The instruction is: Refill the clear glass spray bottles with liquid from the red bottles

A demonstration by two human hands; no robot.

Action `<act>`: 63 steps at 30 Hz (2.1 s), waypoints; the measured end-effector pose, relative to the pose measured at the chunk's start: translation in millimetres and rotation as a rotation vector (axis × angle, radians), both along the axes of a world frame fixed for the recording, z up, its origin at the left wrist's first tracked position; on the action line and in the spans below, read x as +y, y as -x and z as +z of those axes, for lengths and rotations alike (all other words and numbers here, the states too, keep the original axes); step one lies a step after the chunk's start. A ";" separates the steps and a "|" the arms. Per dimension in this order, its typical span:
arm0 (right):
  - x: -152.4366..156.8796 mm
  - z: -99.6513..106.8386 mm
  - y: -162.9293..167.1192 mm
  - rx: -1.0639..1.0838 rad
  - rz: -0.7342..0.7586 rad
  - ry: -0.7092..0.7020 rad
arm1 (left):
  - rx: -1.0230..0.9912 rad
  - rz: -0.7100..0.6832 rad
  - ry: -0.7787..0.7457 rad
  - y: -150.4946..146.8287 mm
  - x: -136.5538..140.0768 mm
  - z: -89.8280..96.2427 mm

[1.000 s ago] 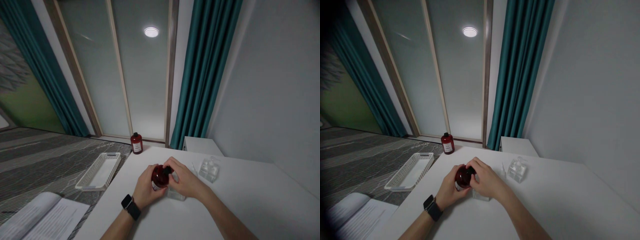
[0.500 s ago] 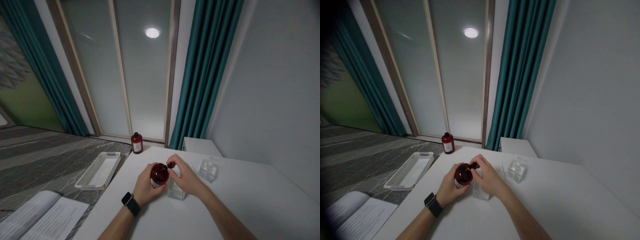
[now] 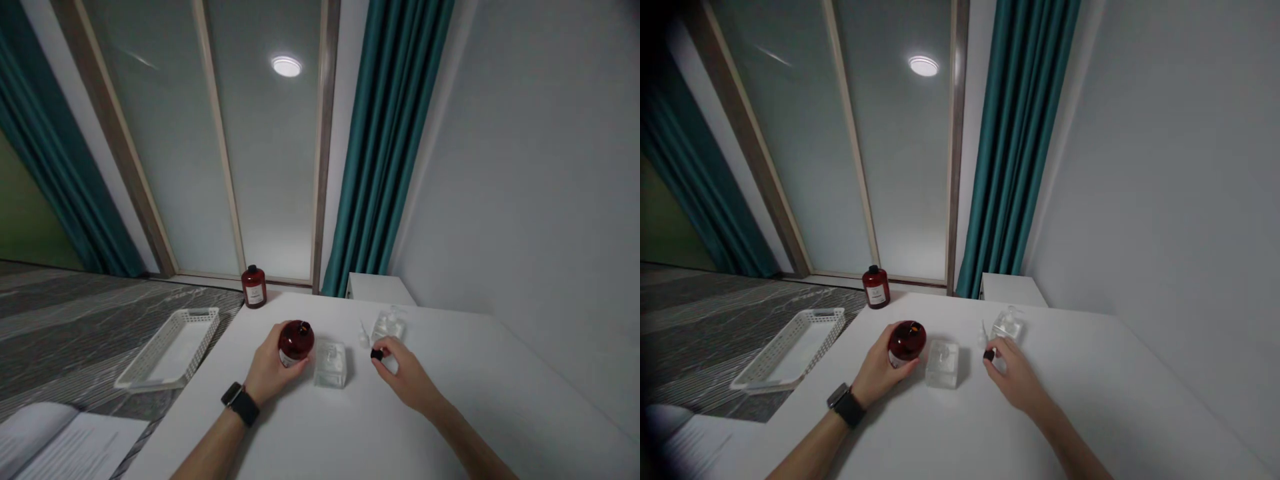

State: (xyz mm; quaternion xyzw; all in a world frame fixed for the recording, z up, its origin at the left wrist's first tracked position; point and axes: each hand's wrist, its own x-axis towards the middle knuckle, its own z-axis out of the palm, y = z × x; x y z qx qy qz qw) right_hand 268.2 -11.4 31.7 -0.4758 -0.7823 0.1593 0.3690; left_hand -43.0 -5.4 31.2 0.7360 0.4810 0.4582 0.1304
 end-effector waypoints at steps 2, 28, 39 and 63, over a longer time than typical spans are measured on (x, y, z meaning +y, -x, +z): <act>-6.3 -16.7 -16.3 -0.071 -0.052 0.002 | 0.006 0.001 -0.007 1.1 1.9 -2.5; -5.2 -35.9 -22.5 -0.079 -0.198 -0.138 | -0.033 -0.023 0.041 5.1 6.2 -0.1; -11.7 -11.0 49.0 0.047 0.098 0.086 | -0.137 -0.055 0.081 5.6 5.5 -6.2; -5.2 -29.4 79.8 0.266 0.069 0.366 | -0.488 -0.177 0.232 -21.5 6.3 -18.1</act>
